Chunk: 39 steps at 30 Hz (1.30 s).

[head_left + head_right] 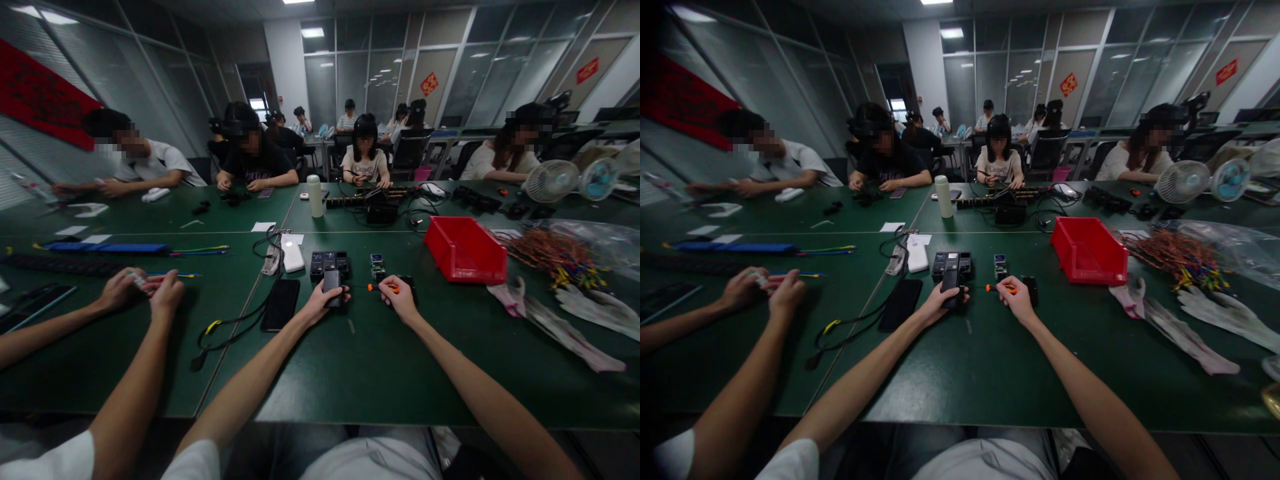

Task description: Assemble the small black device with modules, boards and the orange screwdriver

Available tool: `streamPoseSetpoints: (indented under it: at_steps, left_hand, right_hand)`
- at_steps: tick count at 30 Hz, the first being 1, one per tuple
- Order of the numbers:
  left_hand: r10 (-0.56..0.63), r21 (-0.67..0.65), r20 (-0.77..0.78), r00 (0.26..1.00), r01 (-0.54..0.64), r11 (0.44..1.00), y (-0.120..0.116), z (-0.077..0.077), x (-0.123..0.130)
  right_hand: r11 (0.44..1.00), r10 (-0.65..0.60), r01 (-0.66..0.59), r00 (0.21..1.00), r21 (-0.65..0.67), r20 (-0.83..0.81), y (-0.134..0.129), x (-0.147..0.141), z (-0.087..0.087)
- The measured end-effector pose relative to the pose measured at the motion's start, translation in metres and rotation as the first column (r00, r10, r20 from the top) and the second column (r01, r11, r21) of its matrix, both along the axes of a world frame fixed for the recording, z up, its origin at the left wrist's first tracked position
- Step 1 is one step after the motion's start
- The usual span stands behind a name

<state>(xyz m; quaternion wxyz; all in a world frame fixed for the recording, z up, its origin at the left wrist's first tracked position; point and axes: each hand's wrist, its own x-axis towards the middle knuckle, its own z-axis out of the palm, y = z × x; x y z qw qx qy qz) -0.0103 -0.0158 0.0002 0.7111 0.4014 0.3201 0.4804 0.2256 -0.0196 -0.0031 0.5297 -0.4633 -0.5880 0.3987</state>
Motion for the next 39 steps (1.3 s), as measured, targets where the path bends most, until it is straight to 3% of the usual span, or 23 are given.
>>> streamPoseSetpoints:
  at_steps: [13,23,30,39]
  left_hand:
    - [0.011,0.012,-0.009,1.000,-0.011,1.000,-0.0007,0.0006,0.0017]
    - [0.047,0.036,-0.064,0.997,-0.045,0.998,0.0012,-0.0027,0.0029]
    - [0.055,0.044,-0.087,0.995,-0.052,0.998,0.0001,-0.0028,0.0035]
    - [0.078,0.045,-0.098,0.992,-0.074,0.996,-0.0005,-0.0017,0.0047]
  right_hand:
    - [1.000,-0.008,0.008,1.000,0.001,0.001,-0.0021,-0.0027,0.0024]
    - [0.993,-0.066,0.064,0.998,0.101,0.019,0.0026,0.0005,-0.0025]
    - [0.999,-0.045,0.045,0.999,-0.018,-0.006,0.0033,-0.0006,-0.0039]
    - [0.999,-0.035,0.039,0.994,0.033,-0.101,0.0027,-0.0028,0.0000]
